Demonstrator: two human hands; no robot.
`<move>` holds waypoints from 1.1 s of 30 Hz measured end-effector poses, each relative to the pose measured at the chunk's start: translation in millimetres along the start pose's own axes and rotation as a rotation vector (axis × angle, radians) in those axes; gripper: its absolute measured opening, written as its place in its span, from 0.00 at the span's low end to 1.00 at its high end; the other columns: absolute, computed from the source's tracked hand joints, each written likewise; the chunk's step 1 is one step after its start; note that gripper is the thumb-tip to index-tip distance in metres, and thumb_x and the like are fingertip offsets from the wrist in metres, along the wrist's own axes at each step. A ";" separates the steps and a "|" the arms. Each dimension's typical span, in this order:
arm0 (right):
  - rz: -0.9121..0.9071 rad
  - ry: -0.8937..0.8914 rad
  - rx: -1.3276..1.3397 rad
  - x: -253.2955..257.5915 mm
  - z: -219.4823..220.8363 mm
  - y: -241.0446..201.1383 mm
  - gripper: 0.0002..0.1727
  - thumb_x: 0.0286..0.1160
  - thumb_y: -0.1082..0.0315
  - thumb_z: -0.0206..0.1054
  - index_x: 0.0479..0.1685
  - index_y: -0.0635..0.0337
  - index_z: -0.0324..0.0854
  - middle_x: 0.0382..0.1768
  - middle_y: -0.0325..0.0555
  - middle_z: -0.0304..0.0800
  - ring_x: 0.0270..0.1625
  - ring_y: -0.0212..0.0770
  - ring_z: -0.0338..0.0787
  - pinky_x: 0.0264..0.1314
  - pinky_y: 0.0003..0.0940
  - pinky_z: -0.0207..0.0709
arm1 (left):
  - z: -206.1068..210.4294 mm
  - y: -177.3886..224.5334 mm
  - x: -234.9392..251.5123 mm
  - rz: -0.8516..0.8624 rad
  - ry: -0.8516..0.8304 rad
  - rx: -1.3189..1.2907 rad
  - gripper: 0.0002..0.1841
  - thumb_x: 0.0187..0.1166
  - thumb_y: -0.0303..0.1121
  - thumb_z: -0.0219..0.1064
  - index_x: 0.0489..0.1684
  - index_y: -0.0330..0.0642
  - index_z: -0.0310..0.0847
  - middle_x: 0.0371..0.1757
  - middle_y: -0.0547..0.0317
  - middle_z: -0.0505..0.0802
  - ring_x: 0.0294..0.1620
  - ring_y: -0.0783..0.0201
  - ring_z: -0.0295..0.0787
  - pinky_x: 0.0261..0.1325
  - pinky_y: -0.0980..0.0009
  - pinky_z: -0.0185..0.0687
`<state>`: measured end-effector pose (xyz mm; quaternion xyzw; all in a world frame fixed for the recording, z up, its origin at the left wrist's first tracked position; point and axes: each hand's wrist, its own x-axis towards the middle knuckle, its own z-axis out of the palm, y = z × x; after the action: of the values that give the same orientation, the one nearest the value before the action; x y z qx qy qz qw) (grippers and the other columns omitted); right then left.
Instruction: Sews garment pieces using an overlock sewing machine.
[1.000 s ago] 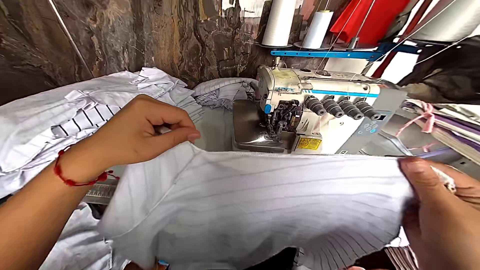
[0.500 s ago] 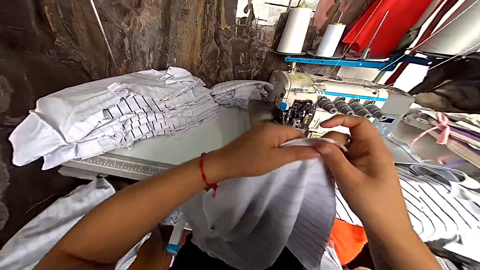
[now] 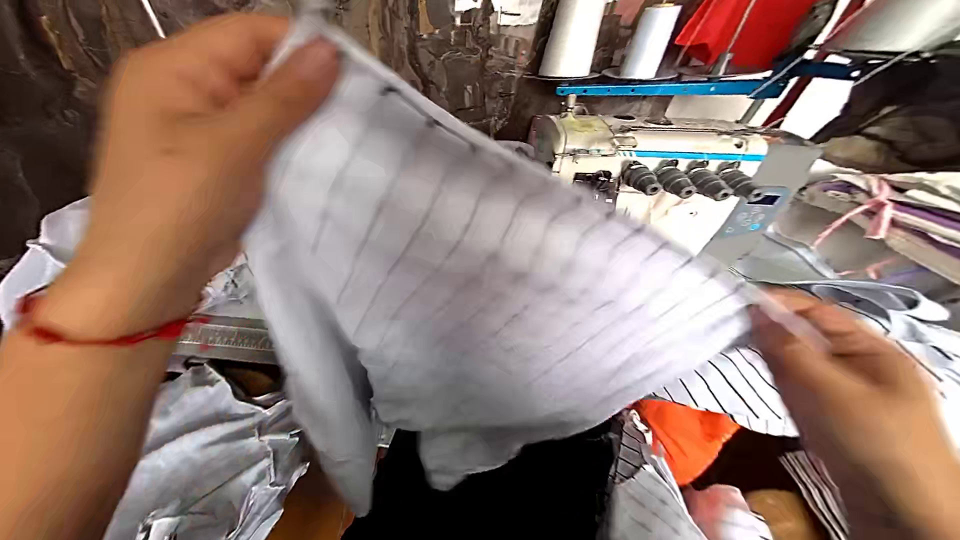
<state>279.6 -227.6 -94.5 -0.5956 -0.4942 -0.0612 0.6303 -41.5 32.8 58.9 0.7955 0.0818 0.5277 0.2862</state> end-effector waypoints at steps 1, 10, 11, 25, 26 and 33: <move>-0.046 0.082 0.067 12.0 -8.9 -11.4 0.06 0.83 0.56 0.67 0.46 0.32 0.89 0.43 0.13 0.92 0.46 0.16 0.89 0.54 0.18 0.85 | -9.9 -4.5 -8.8 -0.038 0.009 -0.028 0.06 0.89 0.37 0.60 0.45 0.60 0.84 0.33 0.88 0.91 0.32 0.88 0.88 0.36 0.86 0.88; 0.109 -0.084 0.140 -18.1 52.1 -9.2 0.11 0.81 0.60 0.66 0.33 0.37 0.92 0.35 0.16 0.95 0.34 0.13 0.88 0.36 0.14 0.83 | -86.8 -97.4 -184.6 -0.620 -0.403 -0.051 0.02 0.73 0.39 0.73 0.34 0.55 0.90 0.30 0.80 0.92 0.30 0.85 0.85 0.35 0.83 0.81; 0.095 -0.195 0.141 -24.4 63.3 -4.1 0.11 0.83 0.59 0.65 0.35 0.42 0.92 0.36 0.19 0.94 0.35 0.13 0.88 0.38 0.14 0.82 | -90.1 -101.3 -191.5 -0.666 -0.582 0.110 0.05 0.76 0.31 0.70 0.38 0.40 0.88 0.29 0.66 0.91 0.27 0.74 0.86 0.35 0.71 0.85; 0.127 -0.415 0.214 -64.1 104.3 8.4 0.16 0.78 0.57 0.72 0.57 0.53 0.78 0.36 0.25 0.91 0.36 0.14 0.87 0.40 0.13 0.83 | 141.8 -69.8 -160.1 -0.577 -0.475 -0.477 0.11 0.83 0.35 0.67 0.48 0.35 0.85 0.38 0.69 0.92 0.38 0.84 0.88 0.45 0.83 0.85; 0.137 -0.381 0.232 -69.3 103.4 9.1 0.13 0.76 0.60 0.74 0.54 0.52 0.82 0.40 0.25 0.92 0.40 0.16 0.89 0.45 0.14 0.86 | 141.8 -68.7 -161.0 -0.602 -0.474 -0.497 0.10 0.83 0.35 0.66 0.49 0.36 0.85 0.38 0.70 0.92 0.39 0.84 0.88 0.45 0.83 0.85; 0.249 -0.305 0.369 -72.0 110.2 1.5 0.09 0.72 0.66 0.76 0.50 0.48 0.89 0.42 0.21 0.95 0.43 0.17 0.91 0.49 0.16 0.87 | 140.2 -64.8 -161.7 -0.555 -0.503 -0.523 0.09 0.83 0.33 0.67 0.47 0.36 0.86 0.37 0.71 0.92 0.37 0.87 0.86 0.43 0.87 0.82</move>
<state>183.7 -174.6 -167.5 -0.5291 -0.5090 0.1984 0.6493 24.5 -35.5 -143.5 0.7481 0.0836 0.2243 0.6190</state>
